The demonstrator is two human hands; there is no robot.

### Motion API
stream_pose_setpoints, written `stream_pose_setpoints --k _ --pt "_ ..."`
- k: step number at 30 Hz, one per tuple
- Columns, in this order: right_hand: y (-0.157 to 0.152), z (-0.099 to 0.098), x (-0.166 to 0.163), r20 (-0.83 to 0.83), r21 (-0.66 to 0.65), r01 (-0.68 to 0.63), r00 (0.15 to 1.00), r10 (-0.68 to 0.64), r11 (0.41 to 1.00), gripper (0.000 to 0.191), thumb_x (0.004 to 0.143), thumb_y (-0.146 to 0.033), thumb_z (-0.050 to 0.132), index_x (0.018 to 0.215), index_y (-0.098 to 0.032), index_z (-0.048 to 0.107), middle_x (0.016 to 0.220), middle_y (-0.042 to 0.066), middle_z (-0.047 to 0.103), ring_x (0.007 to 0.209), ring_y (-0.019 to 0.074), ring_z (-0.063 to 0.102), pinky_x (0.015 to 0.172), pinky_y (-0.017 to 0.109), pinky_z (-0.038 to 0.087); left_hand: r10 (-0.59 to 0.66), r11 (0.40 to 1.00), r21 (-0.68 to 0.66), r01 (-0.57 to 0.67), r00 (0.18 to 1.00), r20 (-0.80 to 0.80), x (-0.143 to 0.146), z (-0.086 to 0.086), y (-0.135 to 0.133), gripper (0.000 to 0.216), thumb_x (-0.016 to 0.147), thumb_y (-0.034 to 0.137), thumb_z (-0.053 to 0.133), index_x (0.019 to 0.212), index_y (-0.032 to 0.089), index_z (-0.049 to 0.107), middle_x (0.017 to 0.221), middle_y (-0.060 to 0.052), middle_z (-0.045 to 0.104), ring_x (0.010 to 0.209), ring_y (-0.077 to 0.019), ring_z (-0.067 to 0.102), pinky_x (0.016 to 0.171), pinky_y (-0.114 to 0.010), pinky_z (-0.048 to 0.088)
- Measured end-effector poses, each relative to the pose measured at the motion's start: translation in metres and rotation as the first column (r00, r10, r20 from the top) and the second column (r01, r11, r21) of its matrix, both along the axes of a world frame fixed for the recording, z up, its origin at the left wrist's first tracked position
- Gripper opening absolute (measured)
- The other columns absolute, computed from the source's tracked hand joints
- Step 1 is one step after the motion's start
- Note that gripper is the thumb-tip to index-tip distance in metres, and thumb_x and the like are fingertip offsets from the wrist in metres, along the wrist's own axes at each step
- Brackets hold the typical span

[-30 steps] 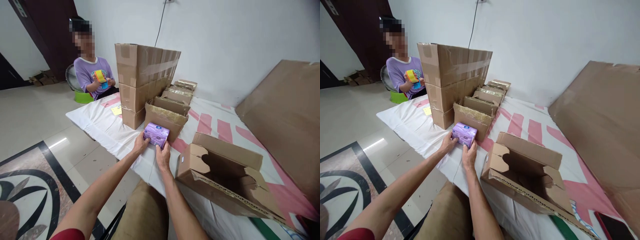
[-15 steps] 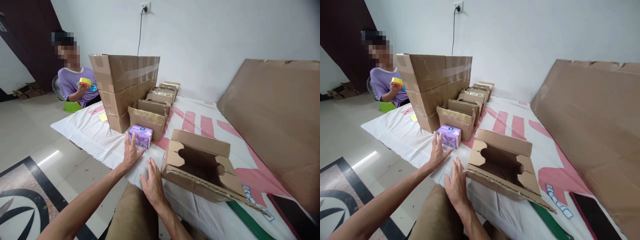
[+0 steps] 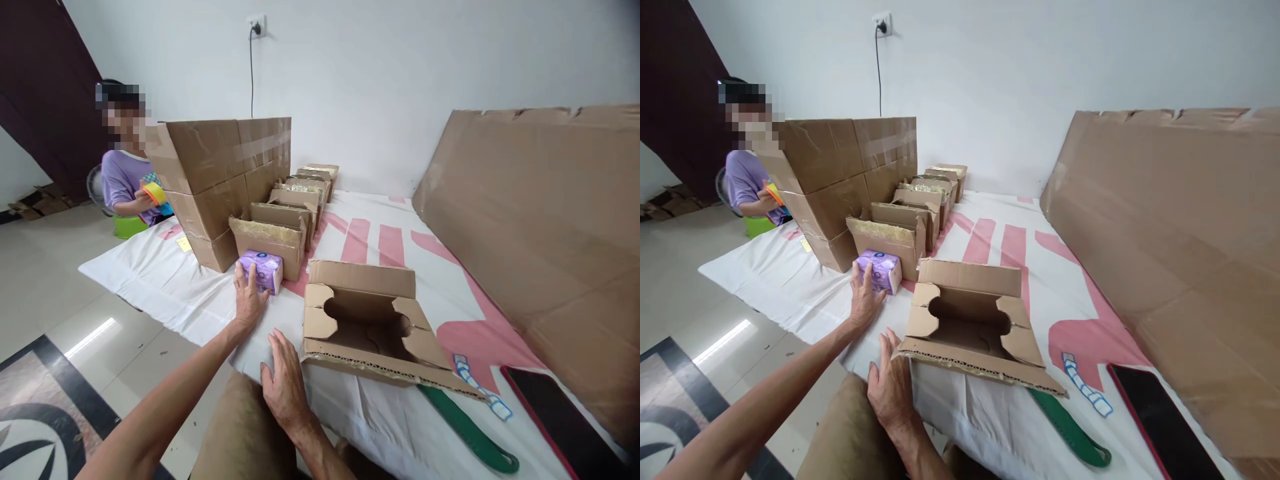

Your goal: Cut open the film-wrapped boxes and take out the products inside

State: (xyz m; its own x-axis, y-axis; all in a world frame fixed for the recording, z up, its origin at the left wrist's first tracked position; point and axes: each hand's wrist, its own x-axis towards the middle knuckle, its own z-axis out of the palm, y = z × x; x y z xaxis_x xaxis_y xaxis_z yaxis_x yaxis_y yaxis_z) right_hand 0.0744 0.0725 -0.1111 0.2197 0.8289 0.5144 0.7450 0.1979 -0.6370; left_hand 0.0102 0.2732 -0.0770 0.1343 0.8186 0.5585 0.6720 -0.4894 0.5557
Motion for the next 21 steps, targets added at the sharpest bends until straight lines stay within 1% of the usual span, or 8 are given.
stream_pose_setpoints --k 4,8,11,14,18,21 --pt "0.000 0.001 0.000 -0.027 -0.008 -0.017 0.999 0.017 1.000 0.067 0.082 -0.006 0.053 0.148 -0.014 0.054 0.150 0.019 0.059 0.140 0.0332 0.056 0.115 0.056 0.050 0.014 1.000 0.014 -0.014 1.000 0.003 0.008 0.000 0.003 0.086 0.080 0.018 0.077 0.156 0.019 0.038 0.173 -0.027 0.012 0.162 -0.0461 0.011 0.125 -0.067 0.024" --pt "0.000 0.000 -0.002 -0.064 -0.030 -0.028 0.998 0.026 0.999 0.067 0.082 -0.007 0.054 0.149 -0.014 0.054 0.152 0.019 0.057 0.142 0.0345 0.054 0.115 0.058 0.049 0.016 1.000 -0.004 -0.016 1.000 -0.014 0.013 0.002 0.008 0.085 0.080 0.017 0.076 0.156 0.017 0.038 0.172 -0.030 0.011 0.162 -0.0468 0.011 0.125 -0.067 0.024" --pt "0.000 0.000 -0.001 -0.070 -0.038 -0.025 0.997 0.023 0.999 0.067 0.082 -0.008 0.055 0.148 -0.016 0.055 0.151 0.018 0.058 0.142 0.0337 0.054 0.115 0.056 0.049 0.016 1.000 -0.013 -0.017 1.000 -0.016 0.017 0.005 0.012 0.084 0.080 0.016 0.075 0.156 0.016 0.038 0.172 -0.029 0.010 0.162 -0.0467 0.011 0.125 -0.067 0.025" --pt "0.001 0.003 0.000 -0.060 -0.045 -0.034 0.998 0.031 0.998 0.064 0.083 -0.010 0.054 0.147 -0.014 0.056 0.151 0.018 0.059 0.141 0.0327 0.054 0.116 0.054 0.048 0.020 1.000 -0.015 -0.020 1.000 -0.006 0.023 0.007 0.016 0.085 0.079 0.015 0.075 0.155 0.016 0.038 0.173 -0.029 0.011 0.162 -0.0465 0.009 0.125 -0.067 0.025" --pt "0.002 0.006 0.003 -0.064 -0.051 -0.051 0.997 0.048 0.997 0.059 0.085 -0.011 0.053 0.144 -0.013 0.058 0.149 0.020 0.059 0.137 0.0336 0.057 0.114 0.054 0.049 0.024 0.999 -0.039 -0.024 1.000 0.003 0.026 0.013 0.018 0.089 0.076 0.015 0.078 0.156 0.017 0.039 0.173 -0.027 0.013 0.163 -0.0451 0.011 0.126 -0.065 0.025" --pt "0.004 0.008 0.003 -0.069 -0.051 -0.057 0.996 0.054 0.997 0.057 0.086 -0.012 0.051 0.142 -0.012 0.060 0.149 0.021 0.059 0.136 0.0348 0.057 0.112 0.056 0.049 0.023 0.997 -0.073 -0.024 0.999 -0.023 0.020 0.021 0.013 0.090 0.076 0.017 0.078 0.157 0.016 0.039 0.174 -0.026 0.011 0.163 -0.0447 0.009 0.127 -0.063 0.025"
